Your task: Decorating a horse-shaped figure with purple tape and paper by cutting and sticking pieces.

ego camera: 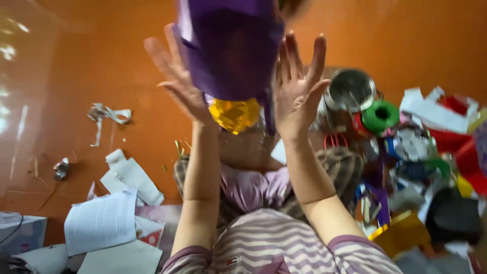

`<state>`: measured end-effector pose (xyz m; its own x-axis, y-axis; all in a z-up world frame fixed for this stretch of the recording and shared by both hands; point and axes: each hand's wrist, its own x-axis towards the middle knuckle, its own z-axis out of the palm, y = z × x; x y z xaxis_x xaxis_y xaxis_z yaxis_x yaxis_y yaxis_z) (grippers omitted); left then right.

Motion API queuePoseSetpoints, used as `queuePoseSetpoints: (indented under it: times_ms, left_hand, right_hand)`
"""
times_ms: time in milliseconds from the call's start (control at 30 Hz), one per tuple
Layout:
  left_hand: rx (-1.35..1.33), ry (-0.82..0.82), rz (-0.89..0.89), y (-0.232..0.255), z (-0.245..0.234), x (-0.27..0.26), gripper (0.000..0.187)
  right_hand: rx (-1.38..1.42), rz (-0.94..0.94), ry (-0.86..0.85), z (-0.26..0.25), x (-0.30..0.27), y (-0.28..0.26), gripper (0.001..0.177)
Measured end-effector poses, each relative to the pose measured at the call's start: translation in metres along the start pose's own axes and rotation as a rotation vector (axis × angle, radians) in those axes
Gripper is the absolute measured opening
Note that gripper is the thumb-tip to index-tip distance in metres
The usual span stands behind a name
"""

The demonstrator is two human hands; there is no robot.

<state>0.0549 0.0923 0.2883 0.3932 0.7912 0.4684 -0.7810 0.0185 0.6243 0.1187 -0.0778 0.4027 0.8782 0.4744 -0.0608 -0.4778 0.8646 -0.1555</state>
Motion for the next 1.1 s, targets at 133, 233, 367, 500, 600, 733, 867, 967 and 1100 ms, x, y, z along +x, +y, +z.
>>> queuePoseSetpoints:
  times_ms: [133, 233, 367, 500, 600, 733, 867, 967, 1100]
  left_hand:
    - [-0.144, 0.178, -0.167, -0.048, -0.091, -0.085, 0.050]
    - [0.458, 0.066, -0.462, -0.112, -0.146, -0.215, 0.041]
    - [1.092, -0.277, -0.860, -0.155, -0.133, -0.282, 0.026]
    - [1.272, -0.577, -0.775, -0.219, -0.134, -0.300, 0.018]
    - [1.389, -0.782, -0.647, -0.244, -0.116, -0.297, 0.032]
    - [1.738, -0.759, -0.775, -0.266, -0.095, -0.302, 0.064]
    - [1.706, -0.664, -0.840, -0.270, -0.093, -0.305, 0.051]
    - [1.607, -0.612, -0.905, -0.284, -0.121, -0.315, 0.030]
    - [1.588, -0.558, -0.959, -0.255, -0.099, -0.292, 0.016]
  right_hand:
    - [-1.005, 0.141, 0.004, -0.147, 0.014, -0.019, 0.045]
    - [-1.613, 0.303, -0.032, -0.262, 0.018, -0.056, 0.032]
    - [-2.514, -0.572, -0.409, -0.372, 0.093, -0.132, 0.016]
    - [-2.916, -0.542, 0.028, -0.415, 0.148, -0.203, 0.007]
    - [-2.840, 0.066, 0.344, -0.439, 0.160, -0.223, 0.034]
    - [-2.629, 0.161, 0.410, -0.370, 0.113, -0.198, 0.036]
    - [-2.395, 0.042, 0.355, -0.350, 0.070, -0.164, 0.049]
    - [-2.091, 0.002, 0.416, -0.359, 0.068, -0.161, 0.046]
    - [-1.688, 0.124, 0.469, -0.399, 0.085, -0.170, 0.044]
